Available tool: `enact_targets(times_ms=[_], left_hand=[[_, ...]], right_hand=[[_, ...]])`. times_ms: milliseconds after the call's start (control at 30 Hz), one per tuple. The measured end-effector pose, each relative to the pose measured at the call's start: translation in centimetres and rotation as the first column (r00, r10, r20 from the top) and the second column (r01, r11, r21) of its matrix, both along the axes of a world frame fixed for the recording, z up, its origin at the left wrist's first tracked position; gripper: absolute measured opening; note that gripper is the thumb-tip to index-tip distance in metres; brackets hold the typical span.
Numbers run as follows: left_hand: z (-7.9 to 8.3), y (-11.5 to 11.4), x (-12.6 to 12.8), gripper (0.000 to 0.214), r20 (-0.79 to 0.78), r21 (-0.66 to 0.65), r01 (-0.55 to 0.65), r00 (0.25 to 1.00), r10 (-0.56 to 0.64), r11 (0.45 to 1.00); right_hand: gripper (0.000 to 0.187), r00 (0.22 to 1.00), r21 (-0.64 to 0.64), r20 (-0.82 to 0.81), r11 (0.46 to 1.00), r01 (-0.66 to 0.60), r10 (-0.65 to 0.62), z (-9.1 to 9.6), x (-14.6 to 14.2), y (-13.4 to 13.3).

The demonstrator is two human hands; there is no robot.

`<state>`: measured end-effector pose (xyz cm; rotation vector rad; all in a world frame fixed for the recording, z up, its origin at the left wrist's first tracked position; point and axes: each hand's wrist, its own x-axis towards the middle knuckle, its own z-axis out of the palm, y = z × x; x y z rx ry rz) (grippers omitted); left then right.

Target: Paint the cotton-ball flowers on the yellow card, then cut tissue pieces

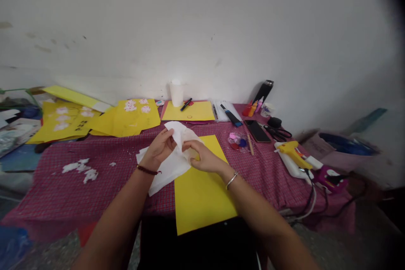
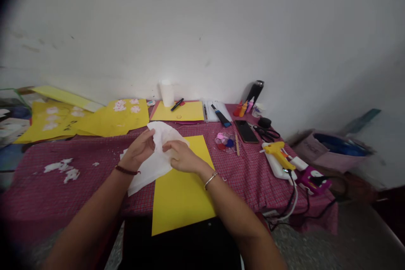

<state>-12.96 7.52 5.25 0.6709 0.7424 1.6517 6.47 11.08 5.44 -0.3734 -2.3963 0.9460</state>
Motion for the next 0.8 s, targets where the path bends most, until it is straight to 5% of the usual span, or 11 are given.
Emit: enact_targets(times_ms=[200,400,533,600,733,800], left_hand=[[-0.4,0.4,0.5,0.003,0.193,-0.086,-0.010,0.981,0.027,0.996],[0.6,0.0,1.5,0.009,0.192,-0.175,-0.062,0.977,0.095,0.983],[1.3,-0.5,2.0,0.005,0.146,-0.129,-0.048,0.987,0.067,0.990],[1.5,-0.7,2.0,0.010,0.018,-0.063,-0.080,0.997,0.081,0.995],[1.1,-1.0,1.3,0.040,-0.307,0.072,-0.248,0.916,0.257,0.966],[0.8,-1.0,1.1,0.044,-0.393,0.087,-0.191,0.895,0.210,0.978]], right_hand=[[0.064,0.999,0.026,-0.051,1.000,-0.008,0.009,-0.4,-0.4,-0.2],[0.028,0.985,0.100,-0.122,0.986,0.134,-0.122,-1.7,-1.4,0.5],[0.014,0.966,-0.114,-0.199,0.983,0.144,-0.165,-1.7,-1.5,0.7],[0.016,0.958,-0.333,-0.220,0.937,0.103,-0.184,-1.4,-1.2,0.7],[0.020,0.962,-0.656,-0.229,0.754,-0.040,-0.148,-0.7,-0.4,0.5],[0.023,0.970,-0.739,-0.211,0.669,-0.078,-0.120,-0.5,-0.1,0.4]])
